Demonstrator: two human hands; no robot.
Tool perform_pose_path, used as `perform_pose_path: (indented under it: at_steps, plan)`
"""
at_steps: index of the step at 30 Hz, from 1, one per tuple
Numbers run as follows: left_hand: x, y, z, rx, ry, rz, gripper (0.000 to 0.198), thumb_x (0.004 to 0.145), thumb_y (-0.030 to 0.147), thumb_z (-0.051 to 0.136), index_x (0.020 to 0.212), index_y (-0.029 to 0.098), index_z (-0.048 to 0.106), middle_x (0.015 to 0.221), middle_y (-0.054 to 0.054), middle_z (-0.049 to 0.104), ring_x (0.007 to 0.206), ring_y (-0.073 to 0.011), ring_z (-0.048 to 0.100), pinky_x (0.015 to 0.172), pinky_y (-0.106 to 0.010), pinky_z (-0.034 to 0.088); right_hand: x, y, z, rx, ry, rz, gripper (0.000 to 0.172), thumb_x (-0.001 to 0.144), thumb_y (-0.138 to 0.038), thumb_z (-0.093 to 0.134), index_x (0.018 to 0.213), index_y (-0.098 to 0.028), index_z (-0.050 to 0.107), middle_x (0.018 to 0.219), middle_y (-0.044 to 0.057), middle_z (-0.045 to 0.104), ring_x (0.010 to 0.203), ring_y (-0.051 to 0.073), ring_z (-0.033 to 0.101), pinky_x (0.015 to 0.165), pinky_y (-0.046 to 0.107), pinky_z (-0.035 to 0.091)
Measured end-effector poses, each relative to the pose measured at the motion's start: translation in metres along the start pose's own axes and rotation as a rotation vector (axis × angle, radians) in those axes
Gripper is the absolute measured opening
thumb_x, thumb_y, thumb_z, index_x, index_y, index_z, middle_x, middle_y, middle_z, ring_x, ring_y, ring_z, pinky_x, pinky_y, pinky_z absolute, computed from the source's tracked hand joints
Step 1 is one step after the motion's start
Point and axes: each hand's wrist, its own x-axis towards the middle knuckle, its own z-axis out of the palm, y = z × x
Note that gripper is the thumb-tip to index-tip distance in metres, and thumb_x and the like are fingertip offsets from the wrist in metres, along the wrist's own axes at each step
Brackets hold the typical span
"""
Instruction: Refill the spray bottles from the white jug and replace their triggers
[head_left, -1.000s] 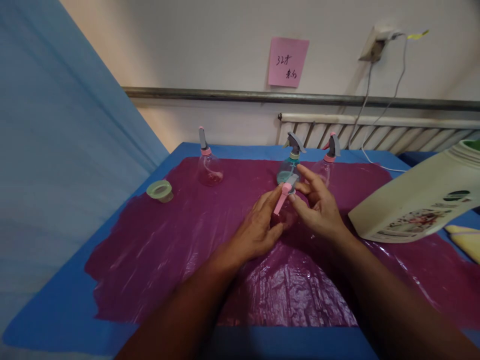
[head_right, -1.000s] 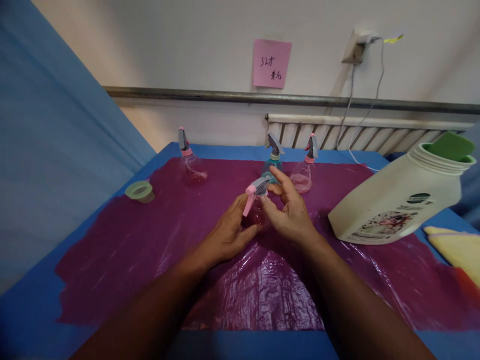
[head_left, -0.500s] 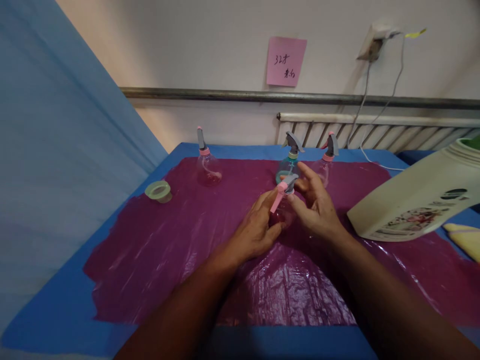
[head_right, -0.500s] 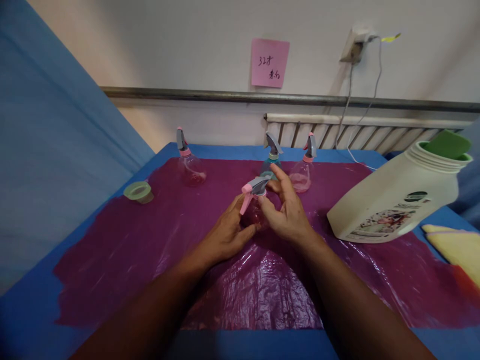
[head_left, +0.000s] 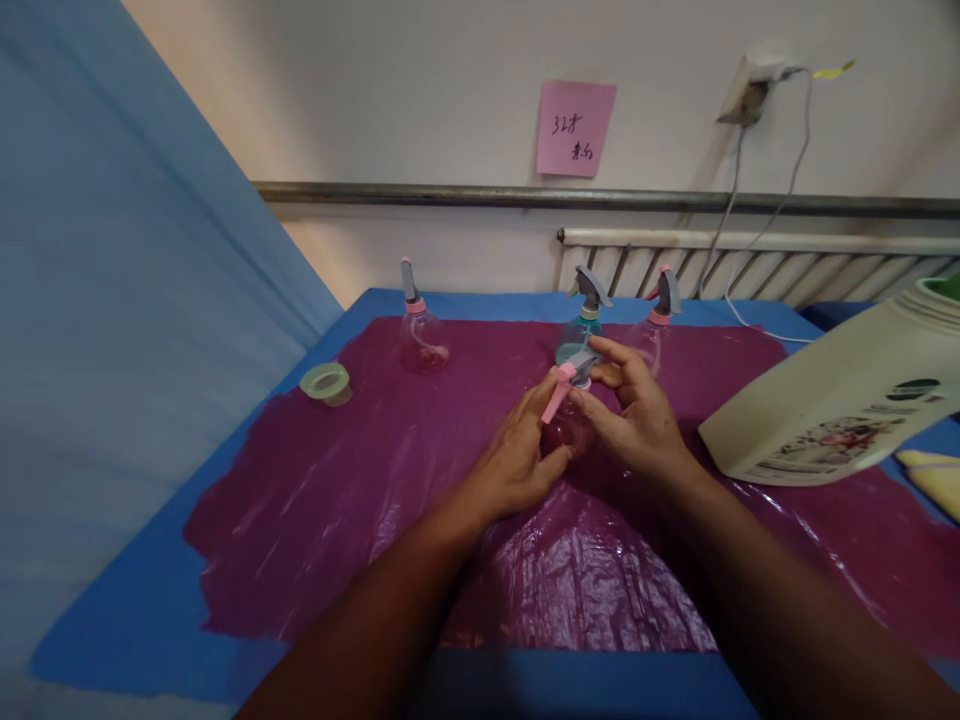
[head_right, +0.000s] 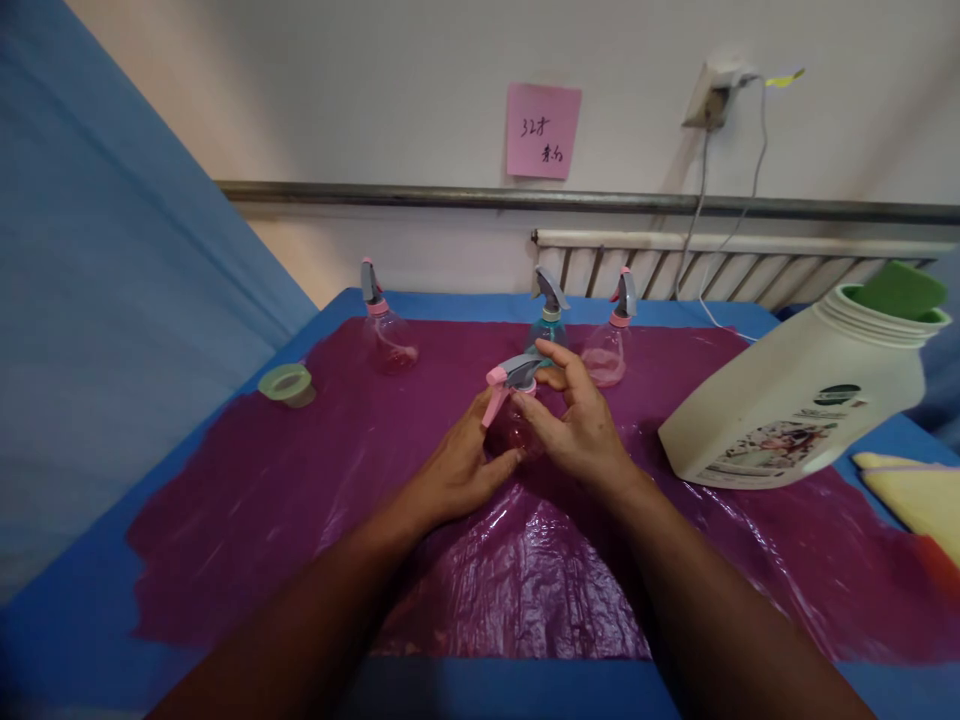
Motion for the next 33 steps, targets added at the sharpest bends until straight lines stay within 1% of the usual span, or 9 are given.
perform_pose_path:
  at_steps: [4,7,10,16,19,22,26,29,33]
  plan:
    - [0.000,0.000,0.003,0.022,0.006,-0.016,0.111,0.095,0.013,0.071,0.186,0.034,0.013,0.194,-0.012,0.027,0.178,-0.0406,0.032,0.145,-0.068,0.032,0.000,0.002,-0.002,0.017,0.003,0.005,0.077,0.097,-0.040,0.089,0.166,-0.035,0.055,0.124,0.007,0.081,0.119,0.029,0.078,0.116,0.060,0.060]
    - [-0.001,0.005,0.002,0.039,-0.003,-0.084,0.108,0.094,0.016,0.072,0.185,0.032,0.016,0.194,-0.012,0.025,0.178,-0.0407,0.032,0.145,-0.066,0.033,0.000,-0.001,-0.004,-0.001,0.028,0.025,0.069,0.091,-0.043,0.095,0.153,-0.032,0.065,0.125,0.007,0.080,0.112,0.027,0.078,0.110,0.054,0.063]
    - [0.000,0.010,-0.001,0.040,-0.006,-0.132,0.105,0.095,0.017,0.071,0.185,0.032,0.017,0.193,-0.010,0.029,0.176,-0.0383,0.036,0.144,-0.063,0.036,0.002,-0.007,-0.008,-0.041,0.040,0.015,0.062,0.086,-0.044,0.098,0.140,-0.030,0.070,0.132,0.008,0.079,0.113,0.027,0.078,0.108,0.050,0.064]
    - [0.000,0.012,-0.003,0.067,0.043,-0.170,0.110,0.088,0.008,0.066,0.184,0.035,0.021,0.184,-0.010,0.046,0.167,-0.0348,0.051,0.139,-0.058,0.044,0.004,-0.016,-0.026,-0.042,-0.117,-0.043,0.056,0.105,-0.042,0.078,0.158,-0.033,0.061,0.148,0.011,0.078,0.132,0.029,0.077,0.119,0.054,0.059]
    - [-0.001,0.012,-0.001,0.152,0.099,-0.230,0.093,0.085,0.007,0.064,0.173,0.029,0.041,0.165,-0.011,0.064,0.154,-0.0317,0.063,0.132,-0.052,0.051,0.005,-0.017,-0.032,-0.168,-0.095,-0.063,0.054,0.103,-0.041,0.080,0.154,-0.032,0.068,0.140,0.011,0.082,0.124,0.030,0.080,0.118,0.055,0.061]
    - [-0.002,0.014,0.001,0.245,0.186,-0.318,0.061,0.086,0.010,0.064,0.145,0.024,0.061,0.141,-0.012,0.076,0.133,-0.0315,0.073,0.117,-0.049,0.060,0.009,-0.019,-0.033,-0.224,-0.044,-0.048,0.053,0.097,-0.042,0.087,0.147,-0.029,0.075,0.132,0.010,0.085,0.113,0.029,0.083,0.110,0.053,0.065]
    - [-0.002,0.018,-0.001,0.297,0.240,-0.340,0.022,0.097,0.019,0.063,0.118,0.025,0.065,0.116,-0.008,0.080,0.108,-0.0281,0.077,0.097,-0.043,0.063,0.026,-0.027,-0.026,-0.155,0.038,-0.007,0.054,0.090,-0.045,0.093,0.140,-0.029,0.080,0.125,0.009,0.087,0.107,0.028,0.084,0.100,0.049,0.070]
    - [-0.003,0.023,-0.003,0.316,0.195,-0.278,0.010,0.103,0.026,0.062,0.111,0.025,0.067,0.103,-0.004,0.082,0.093,-0.0241,0.078,0.086,-0.037,0.061,0.052,-0.035,-0.012,-0.204,0.081,-0.014,0.046,0.091,-0.047,0.091,0.131,-0.028,0.083,0.118,0.007,0.087,0.096,0.027,0.083,0.093,0.048,0.071]
    - [-0.004,0.027,-0.003,0.359,0.095,-0.178,0.013,0.107,0.033,0.061,0.104,0.025,0.071,0.095,-0.003,0.083,0.087,-0.0236,0.080,0.078,-0.035,0.058,0.096,-0.038,0.023,-0.233,0.063,-0.094,0.040,0.091,-0.046,0.087,0.125,-0.026,0.083,0.114,0.007,0.087,0.093,0.026,0.081,0.089,0.047,0.069]
